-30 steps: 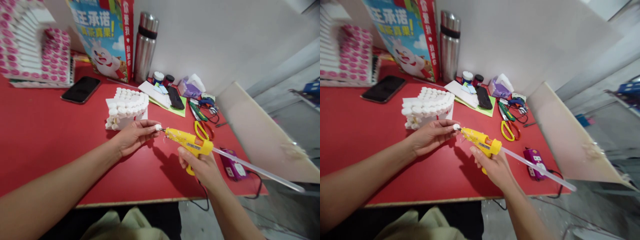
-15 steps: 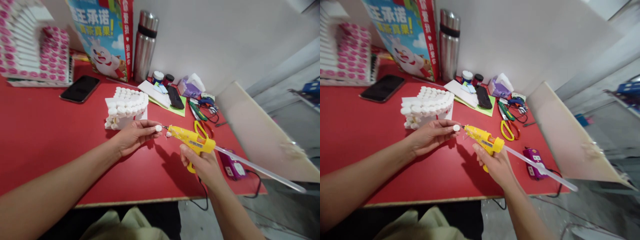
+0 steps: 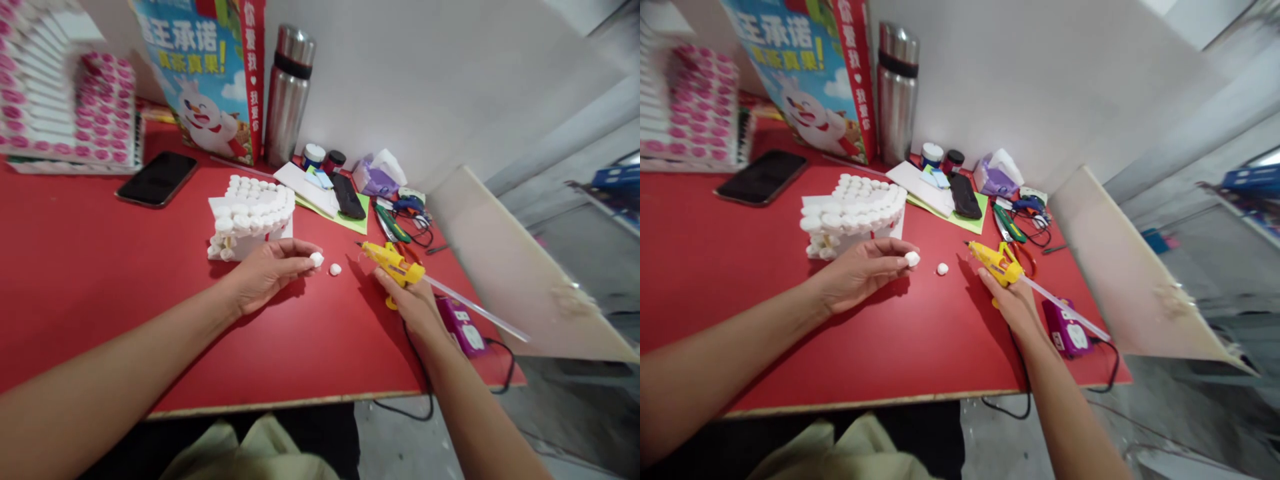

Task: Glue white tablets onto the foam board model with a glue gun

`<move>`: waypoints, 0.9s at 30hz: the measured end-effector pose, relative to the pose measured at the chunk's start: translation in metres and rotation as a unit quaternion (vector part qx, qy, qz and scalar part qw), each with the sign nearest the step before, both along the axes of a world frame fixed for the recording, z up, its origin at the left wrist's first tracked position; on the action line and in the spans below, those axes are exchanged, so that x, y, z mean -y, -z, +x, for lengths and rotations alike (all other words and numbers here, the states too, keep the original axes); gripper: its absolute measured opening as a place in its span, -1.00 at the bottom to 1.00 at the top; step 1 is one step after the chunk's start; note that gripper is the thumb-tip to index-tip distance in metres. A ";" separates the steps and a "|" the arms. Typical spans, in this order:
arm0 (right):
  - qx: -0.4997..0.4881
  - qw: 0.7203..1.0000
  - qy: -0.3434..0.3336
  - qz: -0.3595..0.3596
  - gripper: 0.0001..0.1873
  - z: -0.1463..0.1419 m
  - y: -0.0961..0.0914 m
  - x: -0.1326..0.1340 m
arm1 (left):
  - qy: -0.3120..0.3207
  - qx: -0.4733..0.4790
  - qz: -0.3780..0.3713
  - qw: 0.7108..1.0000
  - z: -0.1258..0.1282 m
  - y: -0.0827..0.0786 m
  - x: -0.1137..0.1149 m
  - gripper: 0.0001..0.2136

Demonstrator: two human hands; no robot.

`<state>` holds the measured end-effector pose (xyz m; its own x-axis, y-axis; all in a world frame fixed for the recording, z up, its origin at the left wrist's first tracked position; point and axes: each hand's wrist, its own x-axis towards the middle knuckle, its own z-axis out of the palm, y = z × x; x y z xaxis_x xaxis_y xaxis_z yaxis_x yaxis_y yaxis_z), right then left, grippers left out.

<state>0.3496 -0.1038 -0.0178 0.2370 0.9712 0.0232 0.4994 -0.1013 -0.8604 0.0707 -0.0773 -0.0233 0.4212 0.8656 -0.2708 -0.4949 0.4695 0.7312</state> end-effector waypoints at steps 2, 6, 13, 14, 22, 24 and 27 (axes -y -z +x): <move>0.034 0.999 0.012 -0.014 -0.50 0.004 0.000 0.000 | 0.009 -0.035 0.034 0.999 0.001 0.001 0.002 -0.76; 0.155 0.987 0.010 -0.033 -0.52 0.006 -0.007 0.003 | 0.003 -0.080 0.129 0.988 0.002 0.002 0.006 -0.74; 0.169 0.985 -0.017 -0.039 -0.45 0.000 -0.009 0.004 | 0.020 -0.073 0.185 0.980 0.001 0.000 0.007 -0.73; 0.167 0.985 -0.019 -0.037 -0.44 -0.001 -0.009 0.004 | 0.029 -0.070 0.187 0.979 0.001 -0.001 0.007 -0.73; 0.214 0.974 -0.033 -0.060 -0.42 0.009 -0.013 0.011 | 0.080 -0.050 0.154 0.984 -0.001 -0.003 0.008 -0.66; 0.239 0.969 -0.047 -0.044 -0.40 0.017 -0.017 0.025 | 0.098 -0.031 0.141 0.985 -0.002 -0.005 0.008 -0.64; 0.286 0.957 -0.043 -0.007 -0.41 0.023 -0.026 0.060 | 0.133 -0.006 0.133 0.982 -0.005 -0.008 0.008 -0.60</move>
<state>0.3725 -0.1642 0.0084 0.1077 0.9878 0.1125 0.8956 -0.0473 -0.4423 0.0661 -0.0849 -0.0157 0.6406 0.7657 -0.0573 -0.3705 0.3736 0.8504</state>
